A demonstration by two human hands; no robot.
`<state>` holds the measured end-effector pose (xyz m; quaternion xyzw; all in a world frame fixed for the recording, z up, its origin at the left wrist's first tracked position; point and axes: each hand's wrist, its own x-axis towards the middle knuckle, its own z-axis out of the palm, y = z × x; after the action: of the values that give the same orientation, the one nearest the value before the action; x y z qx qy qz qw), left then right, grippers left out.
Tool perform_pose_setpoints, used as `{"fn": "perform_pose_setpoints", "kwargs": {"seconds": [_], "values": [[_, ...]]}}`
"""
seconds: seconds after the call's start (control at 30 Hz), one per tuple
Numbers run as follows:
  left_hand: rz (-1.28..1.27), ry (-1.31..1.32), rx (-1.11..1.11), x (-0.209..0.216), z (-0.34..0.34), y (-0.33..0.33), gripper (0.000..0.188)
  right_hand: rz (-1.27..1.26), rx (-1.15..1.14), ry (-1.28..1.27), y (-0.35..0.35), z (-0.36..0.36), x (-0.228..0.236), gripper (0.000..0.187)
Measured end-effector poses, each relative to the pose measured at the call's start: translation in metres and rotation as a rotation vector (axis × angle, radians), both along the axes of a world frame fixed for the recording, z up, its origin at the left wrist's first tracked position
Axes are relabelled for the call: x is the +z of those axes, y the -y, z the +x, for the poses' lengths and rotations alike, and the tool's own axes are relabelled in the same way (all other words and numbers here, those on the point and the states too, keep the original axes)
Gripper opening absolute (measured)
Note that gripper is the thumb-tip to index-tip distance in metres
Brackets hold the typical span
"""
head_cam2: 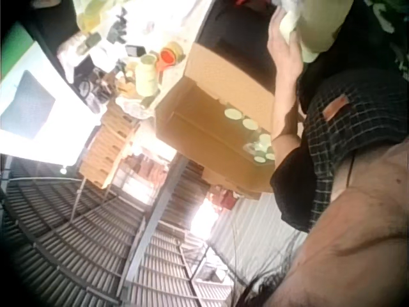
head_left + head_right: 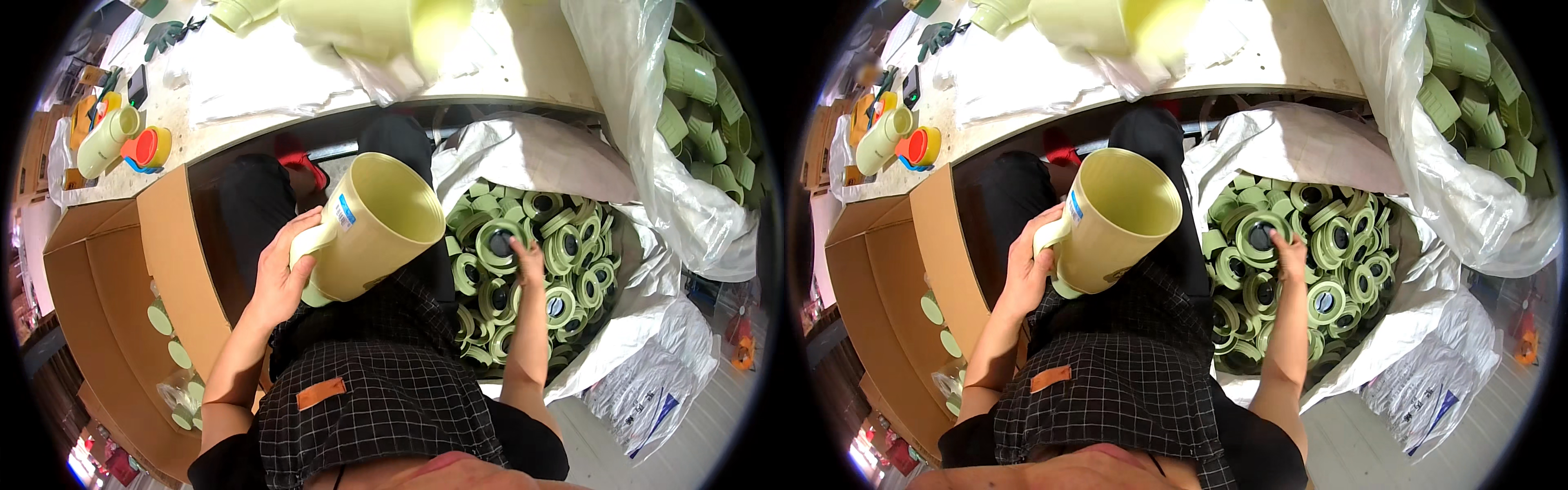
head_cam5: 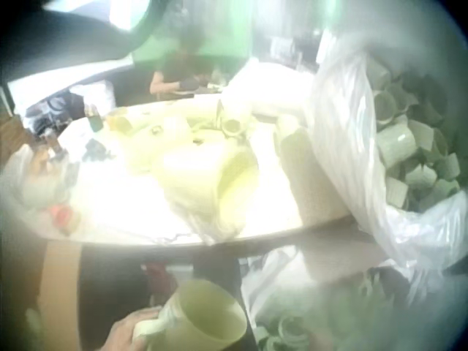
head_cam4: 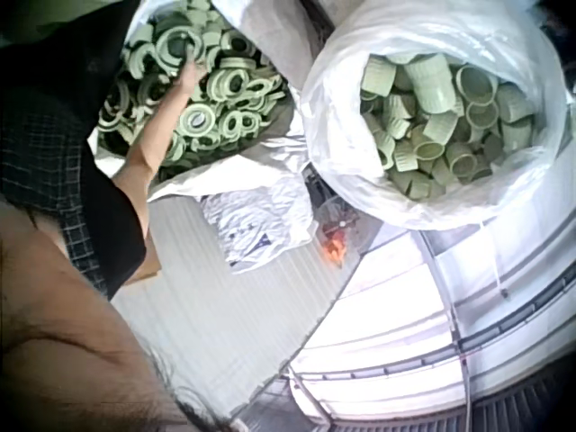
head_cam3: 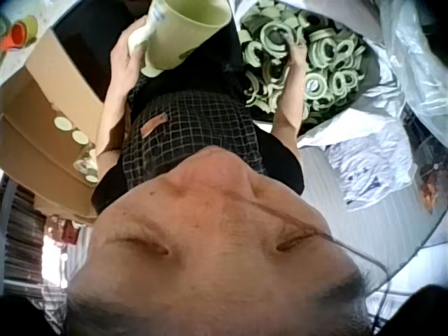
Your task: The person attaches green bases and caps to yellow plastic flasks, places each assembled flask into a transparent plastic bag, and then stacks the bagged flasks inside a cardboard box.
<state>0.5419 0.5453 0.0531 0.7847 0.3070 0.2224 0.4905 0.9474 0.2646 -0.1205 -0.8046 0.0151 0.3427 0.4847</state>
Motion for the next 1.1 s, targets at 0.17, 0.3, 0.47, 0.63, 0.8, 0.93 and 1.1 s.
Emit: {"fn": "perform_pose_setpoints", "kwargs": {"seconds": [0.17,0.3,0.47,0.63,0.8,0.93,1.1], "values": [[-0.186,0.071,-0.126,0.002,0.007,-0.002,0.042,0.375,0.223,0.622,-0.120,-0.063,0.189,0.058],[-0.206,0.119,-0.110,0.007,-0.002,0.001,0.039,0.695,0.999,1.045,-0.183,-0.114,0.224,0.057],[-0.296,0.165,-0.054,0.002,-0.019,0.005,0.039,0.783,1.229,0.942,-0.183,-0.131,0.218,0.064],[-0.360,0.228,-0.079,-0.002,-0.030,0.001,0.046,0.791,1.211,0.973,-0.169,-0.144,0.211,0.064],[-0.361,0.247,-0.075,-0.004,-0.031,0.006,0.043,0.756,1.187,0.933,-0.161,-0.153,0.215,0.062],[-0.255,0.184,0.009,0.007,-0.025,0.018,0.039,0.686,1.155,0.918,-0.157,-0.161,0.223,0.057],[-0.010,-0.215,0.054,0.041,-0.008,0.068,0.059,0.451,1.071,0.770,-0.160,-0.158,0.227,0.055]]}}
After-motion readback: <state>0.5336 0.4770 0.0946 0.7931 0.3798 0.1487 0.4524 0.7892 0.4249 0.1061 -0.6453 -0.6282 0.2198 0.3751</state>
